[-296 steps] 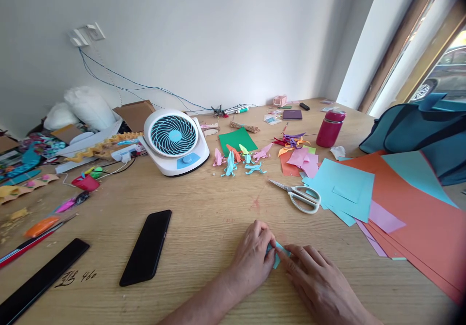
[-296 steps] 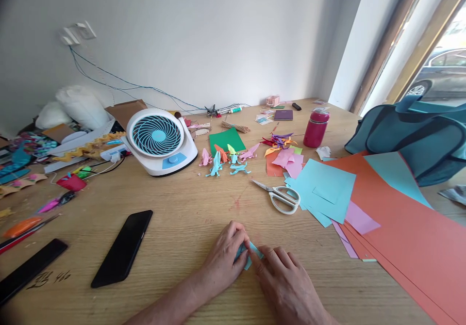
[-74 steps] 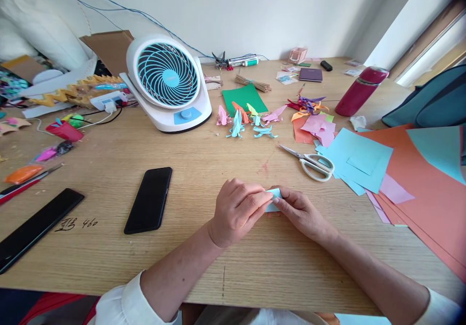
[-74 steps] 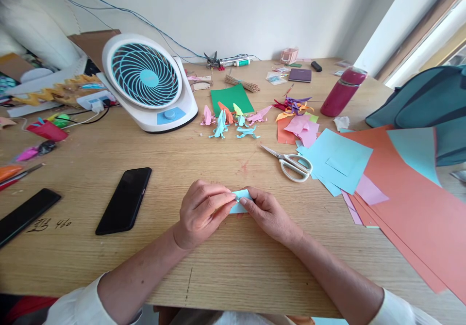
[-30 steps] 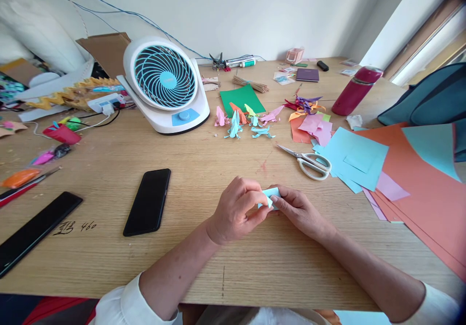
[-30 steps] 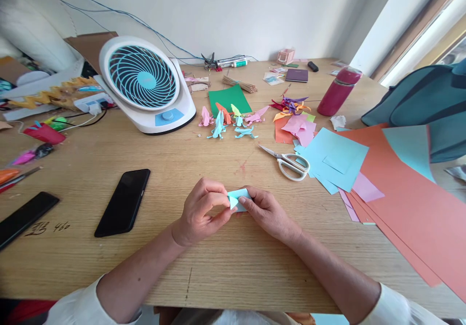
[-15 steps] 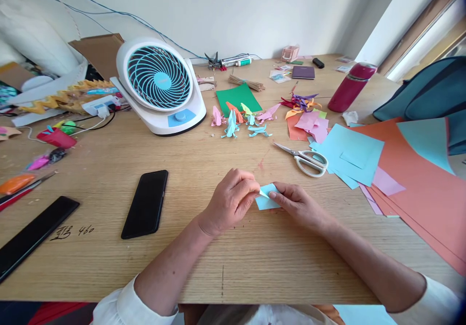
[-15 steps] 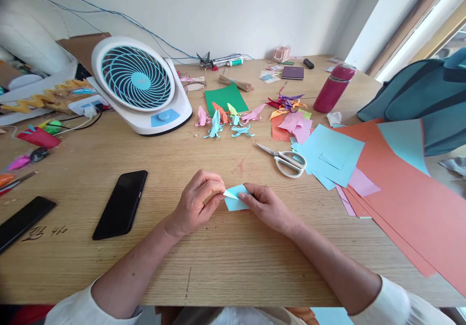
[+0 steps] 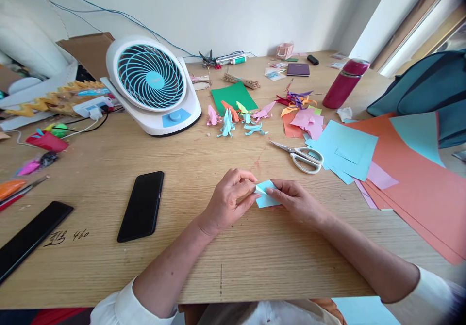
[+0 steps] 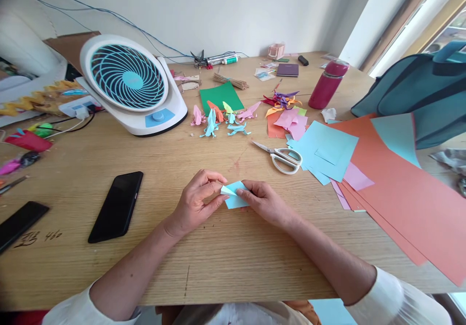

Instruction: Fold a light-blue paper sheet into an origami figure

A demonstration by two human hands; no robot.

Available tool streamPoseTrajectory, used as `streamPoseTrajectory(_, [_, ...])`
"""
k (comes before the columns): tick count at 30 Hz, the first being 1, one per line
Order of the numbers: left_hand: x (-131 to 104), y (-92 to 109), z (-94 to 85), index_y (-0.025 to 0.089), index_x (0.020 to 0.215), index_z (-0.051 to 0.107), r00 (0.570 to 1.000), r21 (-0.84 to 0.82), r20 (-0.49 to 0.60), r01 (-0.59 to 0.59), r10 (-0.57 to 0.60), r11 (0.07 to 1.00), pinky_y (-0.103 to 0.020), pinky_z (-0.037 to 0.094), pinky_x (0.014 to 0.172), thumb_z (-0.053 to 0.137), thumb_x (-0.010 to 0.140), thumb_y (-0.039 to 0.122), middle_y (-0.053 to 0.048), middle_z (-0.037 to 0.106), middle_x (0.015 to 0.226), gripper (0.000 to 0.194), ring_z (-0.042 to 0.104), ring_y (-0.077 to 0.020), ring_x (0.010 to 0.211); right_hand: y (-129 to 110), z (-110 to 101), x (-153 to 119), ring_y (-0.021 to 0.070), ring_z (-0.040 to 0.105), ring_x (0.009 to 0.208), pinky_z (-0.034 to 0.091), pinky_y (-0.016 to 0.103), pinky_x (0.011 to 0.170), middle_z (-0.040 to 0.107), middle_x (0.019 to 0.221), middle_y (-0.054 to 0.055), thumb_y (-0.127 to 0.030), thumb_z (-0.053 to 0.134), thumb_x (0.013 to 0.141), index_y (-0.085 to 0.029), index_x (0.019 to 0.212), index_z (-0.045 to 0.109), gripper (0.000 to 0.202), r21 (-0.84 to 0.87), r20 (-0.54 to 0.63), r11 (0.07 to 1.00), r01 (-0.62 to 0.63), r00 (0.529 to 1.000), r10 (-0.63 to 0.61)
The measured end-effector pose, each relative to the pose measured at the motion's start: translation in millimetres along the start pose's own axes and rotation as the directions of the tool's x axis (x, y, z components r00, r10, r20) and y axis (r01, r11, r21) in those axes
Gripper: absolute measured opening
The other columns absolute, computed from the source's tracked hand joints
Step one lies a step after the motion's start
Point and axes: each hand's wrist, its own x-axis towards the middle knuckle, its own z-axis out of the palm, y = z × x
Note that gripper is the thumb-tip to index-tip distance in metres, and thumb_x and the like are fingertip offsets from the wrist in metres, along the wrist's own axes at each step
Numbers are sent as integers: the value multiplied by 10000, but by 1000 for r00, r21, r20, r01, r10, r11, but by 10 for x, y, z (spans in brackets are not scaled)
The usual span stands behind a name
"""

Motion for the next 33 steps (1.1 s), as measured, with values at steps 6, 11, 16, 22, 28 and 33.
streamPoseTrajectory(6, [0,60,79,183,893,634,990,-108,-32,133,-137,985,-337,495,874,678,836,153,-64,619,1033,78,599,-182,981,-39,37,-13,129,482,660,466,253,621,522,699,-14,-598,574,869,-180,795,606,425,-33,-41,999,25,999,-27])
streamPoseTrajectory(11, [-32,150,175,178,778,593,958,-110,-132,242,-256,964,-312,490,814,723,796,192,-47,620,939,132,602,-174,899,-34,75,-23,127,492,650,447,243,609,533,696,-15,-557,535,912,-185,802,613,396,-81,-28,995,66,997,-68])
streamPoseTrajectory(16, [-28,179,207,186,776,592,944,-123,-146,278,-294,953,-276,465,732,653,800,140,-30,629,914,80,580,-152,830,-40,122,-19,131,497,665,466,242,609,536,712,-10,-551,543,907,-189,794,616,386,-34,-49,996,81,995,-82])
streamPoseTrajectory(22, [-22,181,218,192,756,559,912,-153,-121,373,-392,915,-250,392,641,634,784,154,17,599,767,89,504,-121,691,-12,145,-18,147,525,709,504,261,642,562,746,-2,-578,584,872,-189,841,650,396,-9,-48,997,78,996,-78])
streamPoseTrajectory(28, [-35,164,216,191,727,522,848,-266,-39,501,-528,824,-235,398,626,616,806,211,39,511,690,124,456,-104,641,-5,143,-19,145,511,688,491,258,625,545,733,-3,-587,568,878,-192,797,622,407,-22,-77,997,69,995,-71])
streamPoseTrajectory(33, [-32,121,201,194,682,476,811,-329,24,558,-584,762,-228,392,598,622,795,253,42,475,655,194,443,-104,622,25,108,-9,150,520,693,471,264,654,566,734,0,-577,552,892,-189,796,607,404,-69,-36,996,55,998,-58])
